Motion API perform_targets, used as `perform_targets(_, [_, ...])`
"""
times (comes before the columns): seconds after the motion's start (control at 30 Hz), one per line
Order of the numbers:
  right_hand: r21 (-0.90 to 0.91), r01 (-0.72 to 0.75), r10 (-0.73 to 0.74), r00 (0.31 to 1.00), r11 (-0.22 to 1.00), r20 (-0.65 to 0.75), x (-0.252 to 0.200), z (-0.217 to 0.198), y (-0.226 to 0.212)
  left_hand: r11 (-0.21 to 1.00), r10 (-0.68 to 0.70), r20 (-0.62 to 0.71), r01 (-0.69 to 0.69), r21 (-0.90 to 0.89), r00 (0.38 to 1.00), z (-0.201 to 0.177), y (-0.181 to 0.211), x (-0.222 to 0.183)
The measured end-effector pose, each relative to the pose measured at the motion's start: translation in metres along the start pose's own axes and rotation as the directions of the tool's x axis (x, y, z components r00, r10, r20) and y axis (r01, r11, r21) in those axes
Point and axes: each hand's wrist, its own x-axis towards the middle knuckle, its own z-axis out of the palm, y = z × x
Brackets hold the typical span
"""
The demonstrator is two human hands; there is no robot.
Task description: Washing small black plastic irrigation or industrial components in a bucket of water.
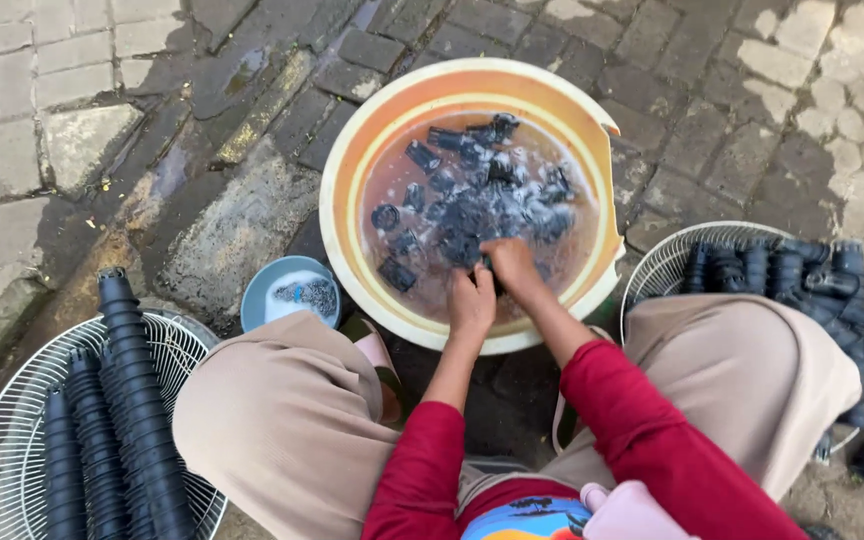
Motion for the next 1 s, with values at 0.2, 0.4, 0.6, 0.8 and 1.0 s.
perform_targets(0.2, [0.447,-0.881,0.620,0.264,-0.157,0.738,0.026,-0.090,-0.080,0.861,0.507,0.069,-0.509,0.016,0.859,-0.022,0.034,0.001])
perform_targets(0.4, [0.237,-0.122,0.136,0.990,0.964,-0.046,0.005,-0.080,-0.110,0.987,0.161,0.025,-0.161,0.026,0.987,-0.046,0.036,0.017])
perform_targets(0.6, [0.235,-0.891,0.589,0.436,0.388,0.680,0.030,-0.120,-0.080,0.787,0.613,0.155,-0.616,-0.036,0.775,-0.048,0.063,-0.016])
perform_targets(0.8, [0.564,-0.826,0.314,0.534,-0.008,0.785,0.031,-0.087,-0.071,0.900,0.390,0.128,-0.349,-0.259,0.912,-0.032,0.015,0.009])
perform_targets(1.0, [0.831,-0.286,0.410,0.909,0.476,0.078,0.016,-0.131,-0.162,0.242,-0.420,0.612,0.732,-0.637,0.671,-0.008,-0.003,0.031])
